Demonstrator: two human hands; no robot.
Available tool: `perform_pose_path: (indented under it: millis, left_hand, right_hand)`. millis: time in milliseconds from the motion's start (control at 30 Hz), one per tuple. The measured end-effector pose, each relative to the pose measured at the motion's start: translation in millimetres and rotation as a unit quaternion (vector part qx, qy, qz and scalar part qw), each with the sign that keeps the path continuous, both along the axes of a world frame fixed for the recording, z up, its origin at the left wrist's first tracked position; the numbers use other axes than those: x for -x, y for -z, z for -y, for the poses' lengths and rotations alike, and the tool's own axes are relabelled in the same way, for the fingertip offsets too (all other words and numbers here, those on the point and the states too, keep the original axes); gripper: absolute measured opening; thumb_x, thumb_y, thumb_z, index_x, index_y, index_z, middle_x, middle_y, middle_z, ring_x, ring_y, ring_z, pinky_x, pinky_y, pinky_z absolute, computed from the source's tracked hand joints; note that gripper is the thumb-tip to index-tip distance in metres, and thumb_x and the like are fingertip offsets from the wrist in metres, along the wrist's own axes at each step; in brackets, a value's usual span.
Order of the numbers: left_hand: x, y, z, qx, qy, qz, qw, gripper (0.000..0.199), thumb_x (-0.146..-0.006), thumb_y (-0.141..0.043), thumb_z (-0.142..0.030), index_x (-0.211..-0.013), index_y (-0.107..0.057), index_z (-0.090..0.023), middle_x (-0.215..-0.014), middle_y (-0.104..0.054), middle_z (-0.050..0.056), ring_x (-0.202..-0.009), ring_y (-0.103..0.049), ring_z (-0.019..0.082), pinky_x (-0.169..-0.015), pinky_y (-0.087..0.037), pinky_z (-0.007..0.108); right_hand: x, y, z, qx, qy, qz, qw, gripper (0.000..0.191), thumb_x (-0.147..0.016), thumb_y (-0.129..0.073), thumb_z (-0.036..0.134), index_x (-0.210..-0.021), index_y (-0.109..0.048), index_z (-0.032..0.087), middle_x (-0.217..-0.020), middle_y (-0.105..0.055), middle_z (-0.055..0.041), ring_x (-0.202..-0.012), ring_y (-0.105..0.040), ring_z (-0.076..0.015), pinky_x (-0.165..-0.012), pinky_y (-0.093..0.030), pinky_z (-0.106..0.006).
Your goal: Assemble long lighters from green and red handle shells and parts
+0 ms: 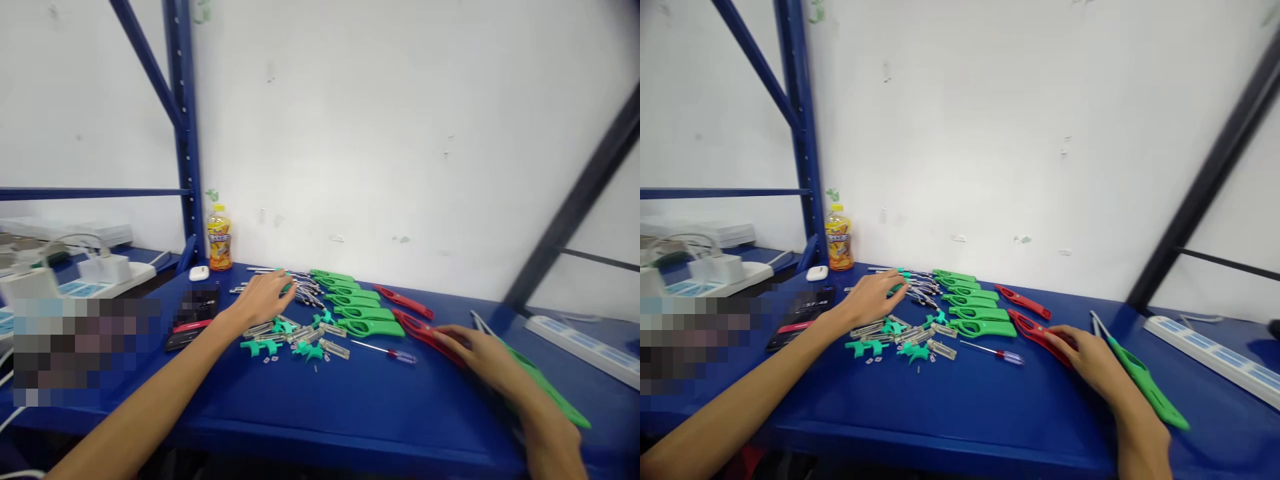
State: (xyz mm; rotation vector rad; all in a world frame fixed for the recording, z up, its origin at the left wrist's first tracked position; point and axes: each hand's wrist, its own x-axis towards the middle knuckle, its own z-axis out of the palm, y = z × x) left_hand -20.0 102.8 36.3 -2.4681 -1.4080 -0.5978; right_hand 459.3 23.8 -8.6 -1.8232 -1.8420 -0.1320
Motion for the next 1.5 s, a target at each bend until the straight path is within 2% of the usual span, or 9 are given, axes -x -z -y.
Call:
perform_pose_path:
  millis: [133, 300, 467, 733, 933, 1133, 1300, 1400, 1500]
  left_hand:
    - [1, 0.2, -4, -0.004, 0.012, 0.006, 1.0, 0.021, -0.107, -0.069, -0.035, -0.114, -0.072, -0.015, -0.113, -0.075, 0.007, -0.101, -0.074, 0.023, -0.092, -0.063, 0.044]
    - [1, -1.1, -4, -0.005, 0.013, 0.009, 1.0, 0.02, -0.108, -0.068, -0.034, -0.111, -0.072, -0.015, -0.112, -0.074, 0.006, -0.102, -0.073, 0.023, -0.094, -0.062, 0.045]
    - [1, 0.0, -3, -0.009, 0.021, 0.021, 1.0, 0.024, -0.111, -0.053, -0.03, -0.112, -0.073, -0.017, -0.112, -0.075, 0.008, -0.102, -0.074, 0.026, -0.092, -0.059, 0.043]
    - [-6, 2.6, -4, -0.009, 0.038, 0.026, 0.999, 0.04, -0.114, -0.033, -0.034, -0.128, -0.069, -0.023, -0.116, -0.072, 0.01, -0.097, -0.075, 0.029, -0.08, -0.056, 0.038]
    - [-5, 2.8, -1, -0.015, 0.031, 0.022, 0.999, 0.044, -0.114, -0.031, -0.032, -0.146, -0.061, -0.027, -0.115, -0.068, 0.01, -0.083, -0.072, 0.026, -0.069, -0.052, 0.034]
    - [-6, 1.3, 4, -0.031, 0.043, 0.036, 0.998, 0.044, -0.113, -0.033, -0.032, -0.143, -0.065, -0.026, -0.111, -0.066, 0.009, -0.083, -0.071, 0.024, -0.068, -0.052, 0.032]
    - [-6, -3.9, 11, -0.07, 0.055, 0.063, 0.994, 0.039, -0.111, -0.039, -0.029, -0.139, -0.067, -0.025, -0.11, -0.068, 0.008, -0.076, -0.07, 0.02, -0.069, -0.054, 0.031]
    - [-4, -12.2, 16, -0.106, 0.071, 0.091, 0.988, 0.037, -0.111, -0.04, -0.027, -0.137, -0.067, -0.024, -0.107, -0.069, 0.007, -0.072, -0.069, 0.019, -0.066, -0.053, 0.03]
    - [-3, -19.7, 31, -0.142, 0.098, 0.126, 0.977, 0.035, -0.112, -0.041, -0.027, -0.134, -0.068, -0.023, -0.106, -0.07, 0.007, -0.076, -0.071, 0.019, -0.067, -0.054, 0.029]
  right_hand:
    - [-12, 4.3, -2, 0.032, 0.024, -0.002, 0.999, 0.045, -0.103, -0.055, 0.06, -0.113, -0.085, 0.028, -0.116, -0.085, -0.0092, -0.107, -0.079, -0.0326, -0.093, -0.062, -0.04]
    - [-26, 6.6, -4, 0.056, 0.073, -0.011, 0.996, 0.032, -0.107, -0.067, 0.047, -0.116, -0.077, 0.019, -0.118, -0.08, -0.0098, -0.11, -0.076, -0.0264, -0.104, -0.058, -0.05]
    - [-12, 0.8, -3, 0.048, 0.021, -0.02, 0.998, 0.041, -0.103, -0.072, 0.048, -0.132, -0.074, 0.019, -0.137, -0.074, -0.0127, -0.129, -0.068, -0.029, -0.115, -0.05, -0.052]
    - [-3, 5.6, -4, 0.132, -0.022, -0.03, 0.991, 0.032, -0.104, -0.074, 0.047, -0.118, -0.076, 0.019, -0.113, -0.079, -0.007, -0.101, -0.076, -0.0232, -0.096, -0.061, -0.045]
    - [-8, 7.6, -7, 0.136, -0.015, -0.021, 0.99, 0.032, -0.101, -0.076, 0.047, -0.118, -0.077, 0.02, -0.122, -0.079, -0.0079, -0.112, -0.075, -0.0256, -0.105, -0.057, -0.048]
    - [-8, 7.4, -1, 0.087, -0.008, -0.03, 0.996, 0.037, -0.093, -0.069, 0.053, -0.113, -0.083, 0.025, -0.119, -0.083, -0.0093, -0.111, -0.077, -0.0319, -0.097, -0.059, -0.041]
    - [-2, -13.0, 5, 0.007, 0.04, -0.038, 0.998, 0.059, -0.087, -0.06, 0.073, -0.114, -0.084, 0.026, -0.109, -0.085, -0.0125, -0.097, -0.077, -0.0421, -0.08, -0.06, -0.049]
    - [13, -33.2, 13, -0.025, 0.012, -0.054, 0.998, 0.068, -0.087, -0.059, 0.077, -0.13, -0.078, 0.028, -0.105, -0.085, -0.0083, -0.074, -0.073, -0.032, -0.068, -0.057, -0.043]
    - [43, -45.9, 31, -0.032, -0.055, -0.073, 0.995, 0.059, -0.092, -0.064, 0.073, -0.136, -0.074, 0.036, -0.108, -0.084, -0.0001, -0.064, -0.066, -0.0219, -0.063, -0.055, -0.034]
